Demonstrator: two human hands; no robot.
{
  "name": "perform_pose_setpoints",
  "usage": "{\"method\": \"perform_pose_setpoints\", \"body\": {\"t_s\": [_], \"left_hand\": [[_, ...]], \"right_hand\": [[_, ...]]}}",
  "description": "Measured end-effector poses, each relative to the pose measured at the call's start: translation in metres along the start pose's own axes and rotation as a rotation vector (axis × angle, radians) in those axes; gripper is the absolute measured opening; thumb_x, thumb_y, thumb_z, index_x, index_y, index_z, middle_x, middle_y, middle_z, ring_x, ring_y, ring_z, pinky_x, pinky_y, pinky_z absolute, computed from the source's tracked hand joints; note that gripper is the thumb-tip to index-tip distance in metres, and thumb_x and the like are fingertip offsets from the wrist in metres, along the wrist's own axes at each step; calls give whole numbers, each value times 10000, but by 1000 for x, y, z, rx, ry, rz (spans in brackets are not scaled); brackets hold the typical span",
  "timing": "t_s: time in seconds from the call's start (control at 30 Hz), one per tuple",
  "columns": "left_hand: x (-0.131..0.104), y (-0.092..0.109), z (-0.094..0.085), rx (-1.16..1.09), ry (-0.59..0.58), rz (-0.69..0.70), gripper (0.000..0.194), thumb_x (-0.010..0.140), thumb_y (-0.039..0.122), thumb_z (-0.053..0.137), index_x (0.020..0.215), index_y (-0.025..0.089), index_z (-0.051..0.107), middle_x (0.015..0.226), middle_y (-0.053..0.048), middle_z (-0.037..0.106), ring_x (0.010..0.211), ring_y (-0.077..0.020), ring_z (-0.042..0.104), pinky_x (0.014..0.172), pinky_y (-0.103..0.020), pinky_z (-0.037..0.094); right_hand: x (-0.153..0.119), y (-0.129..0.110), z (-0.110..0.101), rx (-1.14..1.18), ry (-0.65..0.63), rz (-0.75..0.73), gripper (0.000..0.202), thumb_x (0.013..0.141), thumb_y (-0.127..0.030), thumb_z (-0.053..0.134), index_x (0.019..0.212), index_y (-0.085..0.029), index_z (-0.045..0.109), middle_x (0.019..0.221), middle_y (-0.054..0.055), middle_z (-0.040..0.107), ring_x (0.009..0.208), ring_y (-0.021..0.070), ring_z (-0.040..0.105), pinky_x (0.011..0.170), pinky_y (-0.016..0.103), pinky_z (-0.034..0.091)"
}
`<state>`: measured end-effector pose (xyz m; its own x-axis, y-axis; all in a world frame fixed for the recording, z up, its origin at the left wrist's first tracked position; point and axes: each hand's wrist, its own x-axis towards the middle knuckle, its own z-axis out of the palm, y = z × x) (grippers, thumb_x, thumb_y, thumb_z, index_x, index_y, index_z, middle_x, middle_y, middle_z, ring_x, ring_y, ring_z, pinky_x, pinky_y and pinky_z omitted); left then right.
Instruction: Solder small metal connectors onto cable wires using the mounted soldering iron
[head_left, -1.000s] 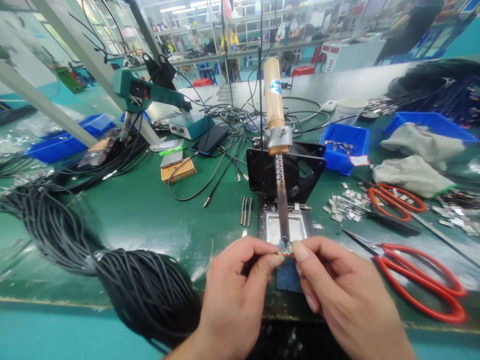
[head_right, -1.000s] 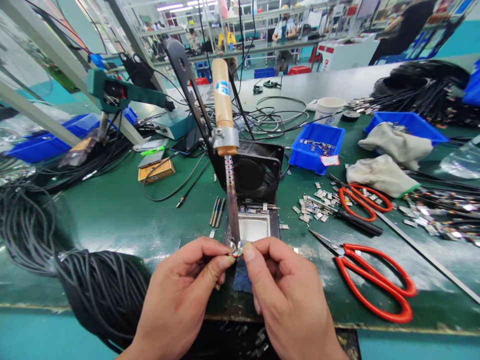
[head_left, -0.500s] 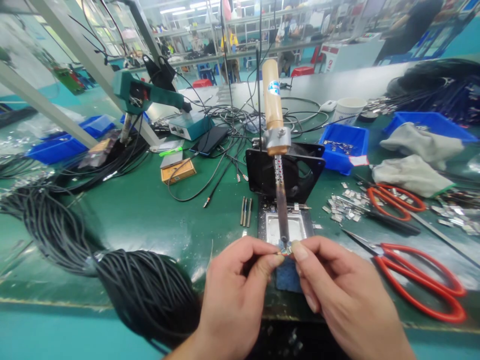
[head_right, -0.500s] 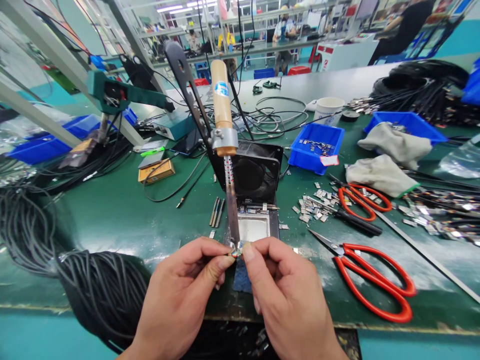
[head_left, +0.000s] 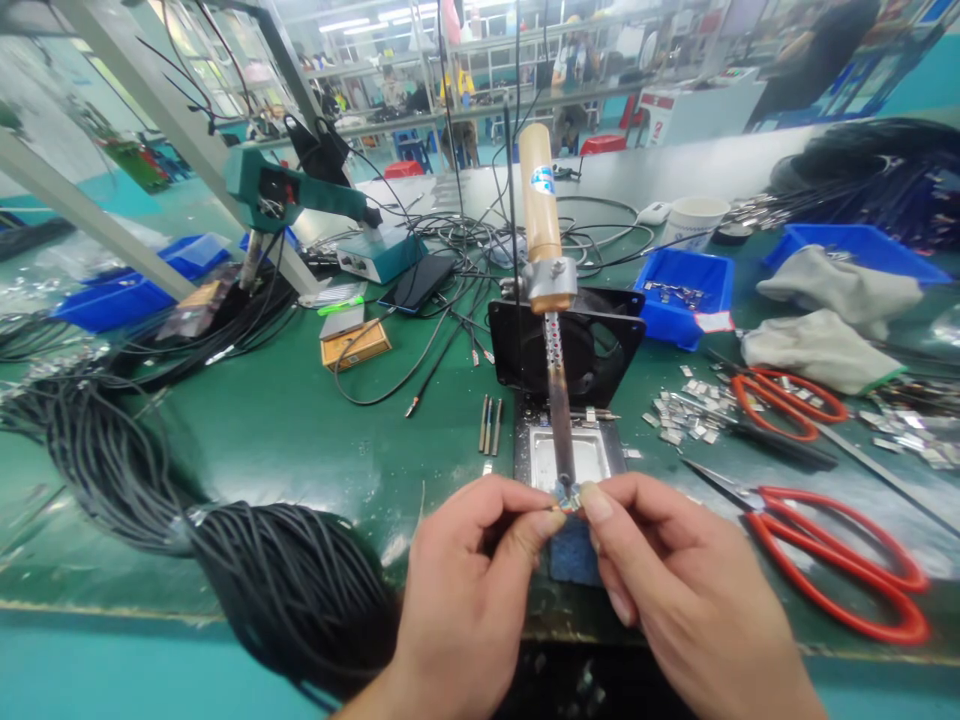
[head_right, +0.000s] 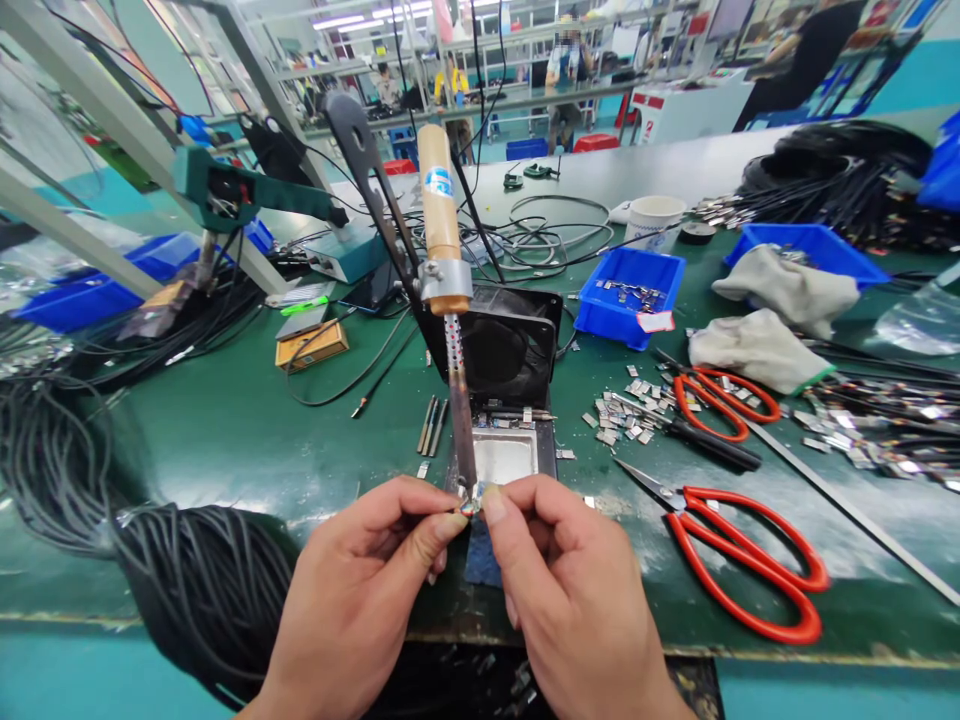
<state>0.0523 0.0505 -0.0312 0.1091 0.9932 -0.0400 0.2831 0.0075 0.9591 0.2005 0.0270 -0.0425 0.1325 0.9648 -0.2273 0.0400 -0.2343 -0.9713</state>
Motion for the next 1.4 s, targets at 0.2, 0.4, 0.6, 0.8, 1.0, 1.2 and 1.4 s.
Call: {"method": "perform_pose_setpoints", "body": {"t_s": [0.2,0.4,0.6,0.8,1.0,1.2,1.4], "left_hand": [[0,1,1,13,1,-8,122,907,205,698,802,229,753,747,6,732,734,-170,668,594,-235,480],[0,-1,0,21,-3,4,123,918,217,693,809,233,747,754,8,727,735,-170,661,605,-240,482],[-1,0,-1,9,1,-15,128,907,196,692,798,233,749,741,12,726,730,-165,661,635,-242,491],[0,2,1,-6,8,-27,124,903,206,695,792,224,748,728,10,722,703,-161,646,637,-243,493],[1,2,1,-13,8,-21,121,900,197,699,791,226,743,718,22,711,688,-146,633,625,-224,486],[1,1,2,-24,15,-21,117,895,193,701,791,224,746,707,26,706,680,-138,629,616,-212,481],[1,2,1,-38,20,-26,106,879,193,708,785,218,748,697,23,706,660,-136,620,584,-210,469]], "right_hand": [[-2,-4,3,5,49,10,413,907,-596,626,765,-209,651,481,-59,474,439,102,429,427,216,340],[-2,-4,3,-1,49,5,399,910,-590,620,771,-218,651,485,-56,479,436,115,440,425,228,354],[-3,-5,3,23,40,31,399,909,-592,620,783,-213,648,498,-61,469,456,103,425,439,218,337],[-3,-6,3,5,30,42,404,919,-595,607,797,-211,641,499,-65,472,455,99,429,452,227,327],[-2,-6,2,-10,15,49,403,937,-592,587,823,-208,636,500,-71,467,455,94,423,459,230,320],[-2,-7,3,-17,27,39,406,938,-585,584,812,-203,636,494,-73,460,454,89,418,454,221,319],[-3,-5,2,-19,34,20,382,941,-565,587,820,-207,643,488,-72,462,443,93,427,441,220,329]]}}
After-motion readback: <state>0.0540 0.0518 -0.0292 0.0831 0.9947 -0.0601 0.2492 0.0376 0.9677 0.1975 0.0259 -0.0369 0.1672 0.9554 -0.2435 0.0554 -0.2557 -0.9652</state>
